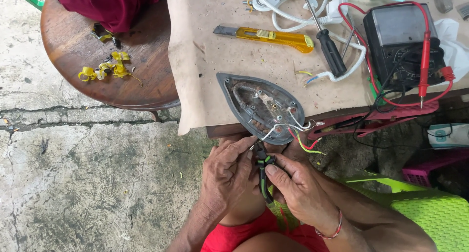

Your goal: Repairing an electric iron by stripping replacement wires and connecting them to the internal terminals.

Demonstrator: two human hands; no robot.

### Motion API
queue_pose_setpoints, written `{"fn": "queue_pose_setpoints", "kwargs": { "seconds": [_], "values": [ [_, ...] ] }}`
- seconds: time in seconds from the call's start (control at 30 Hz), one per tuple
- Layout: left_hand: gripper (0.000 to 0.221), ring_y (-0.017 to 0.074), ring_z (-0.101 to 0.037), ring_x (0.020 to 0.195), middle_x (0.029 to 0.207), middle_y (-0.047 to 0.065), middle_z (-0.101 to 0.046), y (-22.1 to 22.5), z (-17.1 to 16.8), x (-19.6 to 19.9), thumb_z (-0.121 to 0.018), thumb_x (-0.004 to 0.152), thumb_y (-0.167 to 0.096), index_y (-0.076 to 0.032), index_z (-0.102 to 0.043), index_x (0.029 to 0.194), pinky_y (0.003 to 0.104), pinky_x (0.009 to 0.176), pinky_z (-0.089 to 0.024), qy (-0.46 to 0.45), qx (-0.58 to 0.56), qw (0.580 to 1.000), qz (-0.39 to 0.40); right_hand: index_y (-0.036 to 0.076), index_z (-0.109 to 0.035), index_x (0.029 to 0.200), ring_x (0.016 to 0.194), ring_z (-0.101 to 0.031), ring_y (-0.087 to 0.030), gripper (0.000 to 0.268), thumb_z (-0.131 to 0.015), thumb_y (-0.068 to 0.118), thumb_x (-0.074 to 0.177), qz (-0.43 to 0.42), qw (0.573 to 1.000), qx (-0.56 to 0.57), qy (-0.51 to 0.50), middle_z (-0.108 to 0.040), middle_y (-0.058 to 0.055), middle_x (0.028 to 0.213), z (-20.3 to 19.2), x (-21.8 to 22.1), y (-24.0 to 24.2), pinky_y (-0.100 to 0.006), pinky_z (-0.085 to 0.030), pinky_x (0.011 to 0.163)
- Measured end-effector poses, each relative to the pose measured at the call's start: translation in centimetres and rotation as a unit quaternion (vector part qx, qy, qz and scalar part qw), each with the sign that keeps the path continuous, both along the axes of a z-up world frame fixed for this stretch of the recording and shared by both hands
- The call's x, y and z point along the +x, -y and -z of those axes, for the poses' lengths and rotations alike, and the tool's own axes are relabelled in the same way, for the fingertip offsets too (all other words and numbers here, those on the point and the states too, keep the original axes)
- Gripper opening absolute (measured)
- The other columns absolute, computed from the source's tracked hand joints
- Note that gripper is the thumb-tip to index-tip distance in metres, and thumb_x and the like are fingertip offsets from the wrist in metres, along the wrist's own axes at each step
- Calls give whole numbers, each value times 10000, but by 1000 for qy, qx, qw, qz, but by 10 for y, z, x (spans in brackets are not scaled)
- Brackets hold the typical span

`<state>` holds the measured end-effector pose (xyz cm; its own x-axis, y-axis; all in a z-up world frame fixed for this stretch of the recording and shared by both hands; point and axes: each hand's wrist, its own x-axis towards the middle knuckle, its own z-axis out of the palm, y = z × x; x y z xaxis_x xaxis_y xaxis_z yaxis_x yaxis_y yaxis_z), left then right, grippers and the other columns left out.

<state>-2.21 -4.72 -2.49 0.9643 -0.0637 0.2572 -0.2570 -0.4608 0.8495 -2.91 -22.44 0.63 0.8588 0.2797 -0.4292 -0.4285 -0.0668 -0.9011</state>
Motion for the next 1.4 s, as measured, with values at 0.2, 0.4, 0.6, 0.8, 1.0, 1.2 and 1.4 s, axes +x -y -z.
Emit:
{"fn": "queue_pose_setpoints", "kwargs": {
  "seconds": [0.2, 0.4, 0.6, 0.8, 1.0, 1.2, 1.4],
  "values": [
    [278, 188, -657, 782, 856, -7, -691, 0, -1, 0, -565, 1011, -183, -139, -718, 1240, 349, 741, -435, -4, 6, 1000, 2, 43, -765, 1206, 892, -628, -52, 431, -539, 336, 987, -11, 998, -24, 50, -762, 13, 944, -4, 1, -2, -241, -543, 788],
    [269, 172, -668, 843, 911, -12, -712, -1, -1, 1, -564, 1015, -198, -130, -714, 1228, 328, 748, -426, 9, 3, 1000, 10, 65, -760, 1051, 638, -402, -51, 337, -545, 322, 1018, -13, 998, -32, 56, -513, 66, 701, 3, -2, 0, -257, -351, 543],
    [290, 196, -685, 889, 966, 9, -739, -2, -5, 0, -546, 1018, -222, -140, -705, 1246, 341, 816, -436, -3, 3, 1000, 22, 90, -757, 1051, 555, -306, -47, 317, -548, 326, 1020, -12, 996, -54, 64, -391, 86, 620, 6, -4, 2, -282, -234, 475],
    [253, 209, -659, 840, 910, 5, -706, -1, 2, 2, -563, 1017, -203, -135, -707, 1214, 349, 732, -435, 27, 32, 999, 14, 82, -765, 1086, 576, -330, -47, 340, -536, 324, 1020, -15, 996, -54, 69, -439, 81, 646, 5, -3, 1, -271, -273, 487],
    [257, 221, -647, 823, 910, 16, -710, -1, 2, 3, -555, 1017, -198, -128, -706, 1213, 362, 727, -429, 40, 39, 998, 19, 45, -743, 1201, 1009, -637, -70, 410, -519, 320, 995, -12, 997, -18, 79, -768, 2, 1075, -3, 2, -3, -263, -553, 877],
    [236, 220, -702, 834, 926, 23, -745, 3, -21, 11, -580, 989, -288, -131, -736, 1071, 368, 728, -492, 52, 46, 998, 2, 42, -716, 1178, 991, -578, -77, 357, -510, 289, 1024, -14, 996, 15, 86, -708, 6, 1046, 8, -1, -2, -271, -515, 876],
    [45, 238, -691, 706, 847, 18, -718, 8, -23, 20, -691, 902, -184, -172, -727, 926, 384, 626, -512, 44, 77, 996, -12, 15, -625, 902, 625, -629, -166, 301, -560, 283, 1022, 22, 995, 98, -2, -663, -78, 763, 16, -6, -3, -301, -496, 550]
  ]
}}
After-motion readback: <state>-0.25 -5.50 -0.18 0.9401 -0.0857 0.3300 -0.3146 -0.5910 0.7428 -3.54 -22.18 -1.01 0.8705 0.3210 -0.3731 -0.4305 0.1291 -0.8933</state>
